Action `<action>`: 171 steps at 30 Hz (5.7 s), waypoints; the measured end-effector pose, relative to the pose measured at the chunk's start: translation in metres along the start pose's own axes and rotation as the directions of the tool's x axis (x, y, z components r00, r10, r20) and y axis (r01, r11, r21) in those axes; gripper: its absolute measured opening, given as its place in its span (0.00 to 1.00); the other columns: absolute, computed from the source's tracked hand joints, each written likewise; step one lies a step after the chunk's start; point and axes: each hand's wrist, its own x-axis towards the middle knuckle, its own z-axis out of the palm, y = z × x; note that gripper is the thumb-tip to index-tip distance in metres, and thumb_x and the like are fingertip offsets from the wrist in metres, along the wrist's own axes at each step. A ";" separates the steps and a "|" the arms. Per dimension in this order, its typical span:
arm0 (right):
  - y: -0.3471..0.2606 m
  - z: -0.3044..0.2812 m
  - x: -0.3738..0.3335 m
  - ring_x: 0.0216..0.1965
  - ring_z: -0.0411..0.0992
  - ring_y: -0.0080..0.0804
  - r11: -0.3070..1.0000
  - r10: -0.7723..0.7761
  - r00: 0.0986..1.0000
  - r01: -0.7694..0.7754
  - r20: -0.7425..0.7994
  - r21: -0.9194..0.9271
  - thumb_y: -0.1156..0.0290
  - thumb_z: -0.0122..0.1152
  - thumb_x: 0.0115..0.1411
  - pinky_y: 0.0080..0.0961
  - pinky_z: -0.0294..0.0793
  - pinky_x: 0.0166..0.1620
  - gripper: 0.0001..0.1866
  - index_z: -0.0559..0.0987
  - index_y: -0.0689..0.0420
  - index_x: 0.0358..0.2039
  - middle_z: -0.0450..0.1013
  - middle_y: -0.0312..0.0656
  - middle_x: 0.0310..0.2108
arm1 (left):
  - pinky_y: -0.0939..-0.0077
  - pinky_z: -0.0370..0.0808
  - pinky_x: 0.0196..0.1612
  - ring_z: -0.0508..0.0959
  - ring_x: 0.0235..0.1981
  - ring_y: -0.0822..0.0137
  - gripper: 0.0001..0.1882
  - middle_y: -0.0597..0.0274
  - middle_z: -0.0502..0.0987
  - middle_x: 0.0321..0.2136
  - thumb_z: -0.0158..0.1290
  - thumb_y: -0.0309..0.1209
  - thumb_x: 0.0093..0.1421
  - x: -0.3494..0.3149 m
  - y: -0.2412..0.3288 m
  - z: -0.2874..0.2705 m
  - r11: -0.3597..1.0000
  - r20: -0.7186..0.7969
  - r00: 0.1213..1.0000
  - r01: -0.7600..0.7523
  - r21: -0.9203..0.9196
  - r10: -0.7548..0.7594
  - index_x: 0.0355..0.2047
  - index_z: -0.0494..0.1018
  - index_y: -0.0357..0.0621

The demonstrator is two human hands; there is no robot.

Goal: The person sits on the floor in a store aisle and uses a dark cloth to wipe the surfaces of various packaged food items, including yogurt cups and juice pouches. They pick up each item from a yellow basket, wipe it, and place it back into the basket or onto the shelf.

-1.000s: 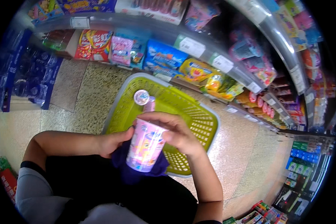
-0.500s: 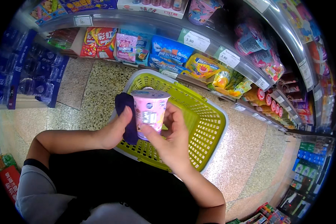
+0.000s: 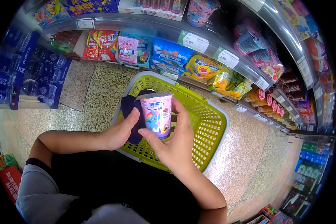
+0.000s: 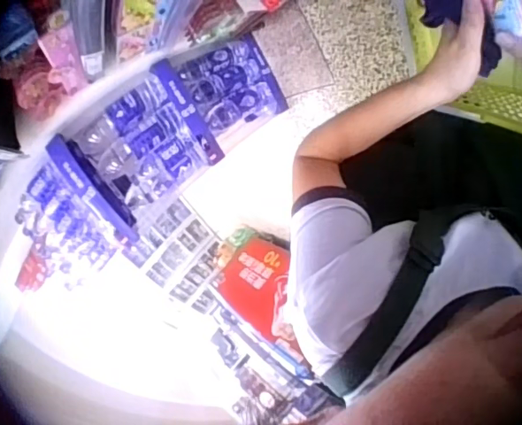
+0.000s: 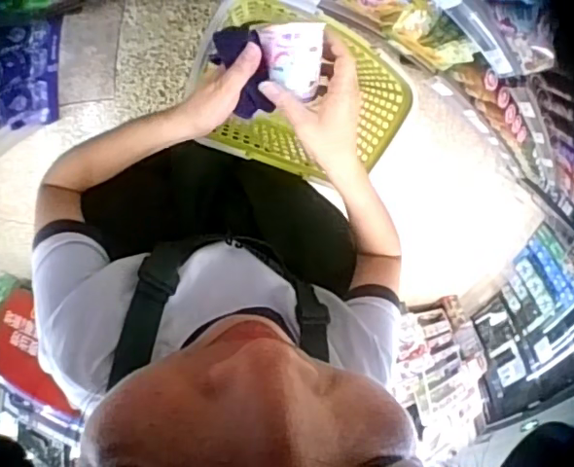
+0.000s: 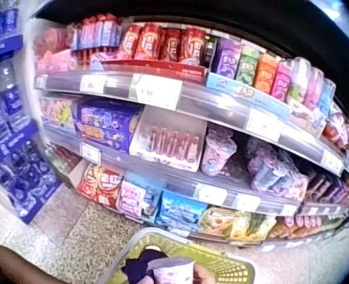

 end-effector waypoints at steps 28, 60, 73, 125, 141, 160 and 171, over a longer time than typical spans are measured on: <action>-0.013 -0.084 0.220 0.28 0.71 0.30 0.840 -0.498 0.723 0.264 -0.479 -0.474 0.70 0.64 0.49 0.24 0.70 0.35 0.27 0.66 0.61 0.49 0.72 0.44 0.36 | 0.76 0.70 0.37 0.72 0.32 0.73 0.15 0.64 0.74 0.31 0.45 0.37 0.63 0.010 -0.124 -0.067 0.909 -0.054 0.983 0.183 0.375 -0.176 0.39 0.70 0.38; 0.005 -0.092 0.246 0.55 0.60 0.30 0.981 -0.136 0.972 0.159 -0.189 0.110 0.73 0.48 0.59 0.29 0.59 0.56 0.27 0.56 0.61 0.59 0.59 0.44 0.57 | 0.65 0.69 0.32 0.75 0.26 0.57 0.18 0.54 0.73 0.23 0.45 0.44 0.61 0.010 -0.117 -0.058 0.874 -0.056 0.981 0.189 0.448 -0.184 0.34 0.70 0.40; 0.076 -0.074 0.113 0.27 0.71 0.20 1.000 0.004 0.971 -0.011 -0.240 -0.029 0.79 0.54 0.57 0.16 0.71 0.32 0.05 0.75 0.64 0.35 0.74 0.38 0.27 | 0.69 0.67 0.28 0.72 0.22 0.64 0.20 0.60 0.72 0.20 0.44 0.47 0.61 0.017 -0.125 -0.058 0.888 -0.167 0.981 0.158 0.432 -0.094 0.30 0.70 0.40; 0.062 0.008 -0.001 0.41 0.71 0.48 0.976 0.055 0.982 -0.015 0.181 -0.216 0.59 0.71 0.38 0.36 0.71 0.43 0.31 0.72 0.61 0.41 0.71 0.52 0.38 | 0.56 0.53 0.59 0.62 0.55 0.49 0.29 0.46 0.67 0.49 0.50 0.46 0.56 0.007 -0.029 -0.027 0.324 0.355 0.867 -0.468 0.822 0.350 0.52 0.62 0.41; 0.039 -0.005 0.005 0.41 0.73 0.38 0.990 -0.042 0.917 -0.014 0.397 0.137 0.72 0.73 0.37 0.28 0.71 0.44 0.27 0.74 0.60 0.41 0.73 0.46 0.36 | 0.66 0.55 0.59 0.61 0.56 0.61 0.34 0.54 0.61 0.54 0.49 0.46 0.58 -0.005 -0.015 -0.022 0.899 0.003 0.915 -0.398 0.185 0.404 0.57 0.54 0.35; 0.012 0.002 -0.001 0.50 0.65 0.32 0.954 -0.025 0.944 -0.075 0.328 0.289 0.66 0.78 0.33 0.28 0.65 0.52 0.48 0.58 0.58 0.53 0.66 0.45 0.47 | 0.73 0.65 0.53 0.70 0.48 0.68 0.34 0.58 0.70 0.46 0.24 0.56 0.64 -0.003 -0.007 -0.014 0.929 0.047 0.958 0.286 -0.236 -0.283 0.50 0.64 0.40; 0.015 0.009 0.007 0.33 0.65 0.23 0.976 0.011 0.999 -0.021 0.043 0.216 0.74 0.71 0.41 0.18 0.69 0.30 0.38 0.62 0.59 0.53 0.65 0.38 0.37 | 0.70 0.67 0.53 0.69 0.51 0.67 0.29 0.60 0.67 0.51 0.26 0.52 0.65 0.006 -0.002 -0.010 0.840 -0.027 0.975 0.175 -0.513 -0.219 0.55 0.58 0.45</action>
